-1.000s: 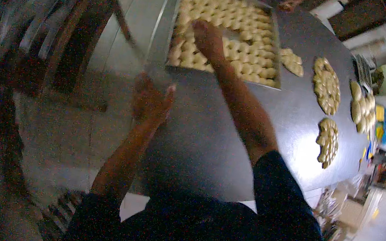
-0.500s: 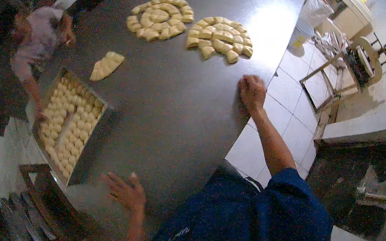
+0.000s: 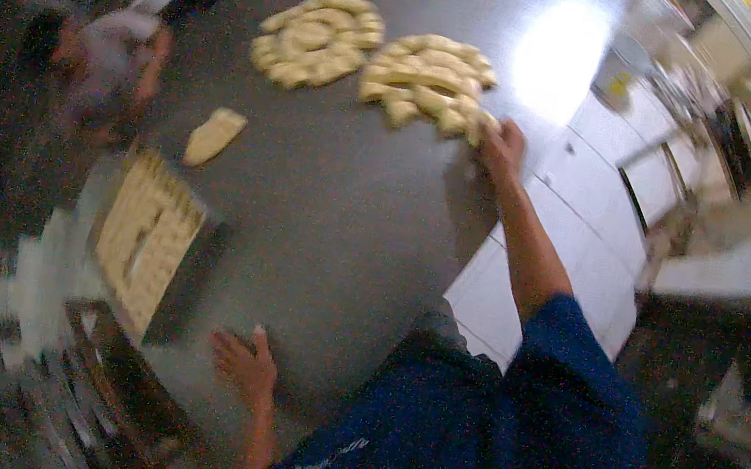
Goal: The person rolls dough by hand into small balls and places them in a metal tray on a large preparation table.
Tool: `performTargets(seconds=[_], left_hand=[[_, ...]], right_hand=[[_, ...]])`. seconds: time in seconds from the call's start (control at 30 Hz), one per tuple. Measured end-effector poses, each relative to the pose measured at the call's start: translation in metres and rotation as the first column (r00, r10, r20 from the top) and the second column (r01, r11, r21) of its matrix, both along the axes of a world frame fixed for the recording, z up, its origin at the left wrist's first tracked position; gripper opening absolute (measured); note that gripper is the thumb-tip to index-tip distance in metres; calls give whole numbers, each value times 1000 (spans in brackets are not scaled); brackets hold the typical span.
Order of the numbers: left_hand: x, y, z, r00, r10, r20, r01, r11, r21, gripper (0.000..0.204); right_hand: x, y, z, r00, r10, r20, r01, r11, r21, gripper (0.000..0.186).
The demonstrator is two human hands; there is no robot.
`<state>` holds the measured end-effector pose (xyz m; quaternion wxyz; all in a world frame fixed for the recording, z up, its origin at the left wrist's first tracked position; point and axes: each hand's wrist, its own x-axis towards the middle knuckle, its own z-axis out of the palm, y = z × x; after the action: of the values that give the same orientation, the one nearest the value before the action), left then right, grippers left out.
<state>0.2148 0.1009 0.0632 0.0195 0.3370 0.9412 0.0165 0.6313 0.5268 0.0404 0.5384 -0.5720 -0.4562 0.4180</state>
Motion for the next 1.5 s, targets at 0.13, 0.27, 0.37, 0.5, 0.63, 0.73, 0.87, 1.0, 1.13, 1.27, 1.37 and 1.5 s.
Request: performTargets(seconds=[0.13,0.27,0.37,0.5,0.63,0.73,0.87,1.0,1.13,1.27,1.37,1.5], left_hand=[[7,24,-3,894,-354,274,199,862,465,59],[63,102,-20,221,-589,777,-472,633,614,63],[13,49,5,740,-471,481,85,774,627,68],[-79,-77,-33,876,-481,-32,451,795,406,62],[-54,-70,-37,952,-284,-113,306,875,374,60],[-10,-60,-39,721,-405,563,-73,763,642,61],[22,10,4,388,-396,832,-640,535,552,55],[-51,-108,-9,751,-278,599,-47,882,469,48],[-82,-172,-38,634,-771,-61,746,589,310,39],[-58,-17,18,856,-512,65,416,759,501,35],[-17,-82,-55,747,-651,135,524,702,482,29],[-98,-118,-50,843,-497,-203,533,727,432,17]], right_hand=[[-80,-142,30,877,322,-356,-357,933,-36,25],[-196,-240,-8,527,850,-15,-849,527,28,20],[-170,-203,29,830,541,-137,-518,838,172,19],[-42,-116,23,929,91,359,-172,964,201,42],[-50,-107,15,592,87,801,-137,991,-7,48],[-142,-195,25,670,498,550,-508,848,-150,40],[-247,-345,65,426,857,291,-870,476,-128,30],[-165,-313,38,377,552,743,-635,739,-227,25],[-54,-195,-24,-71,-58,996,-865,501,-33,34],[-218,-166,26,269,401,876,-577,795,-187,33],[-179,-208,7,-45,402,914,-938,298,-177,33],[-145,-130,33,-53,315,948,-938,308,-155,34]])
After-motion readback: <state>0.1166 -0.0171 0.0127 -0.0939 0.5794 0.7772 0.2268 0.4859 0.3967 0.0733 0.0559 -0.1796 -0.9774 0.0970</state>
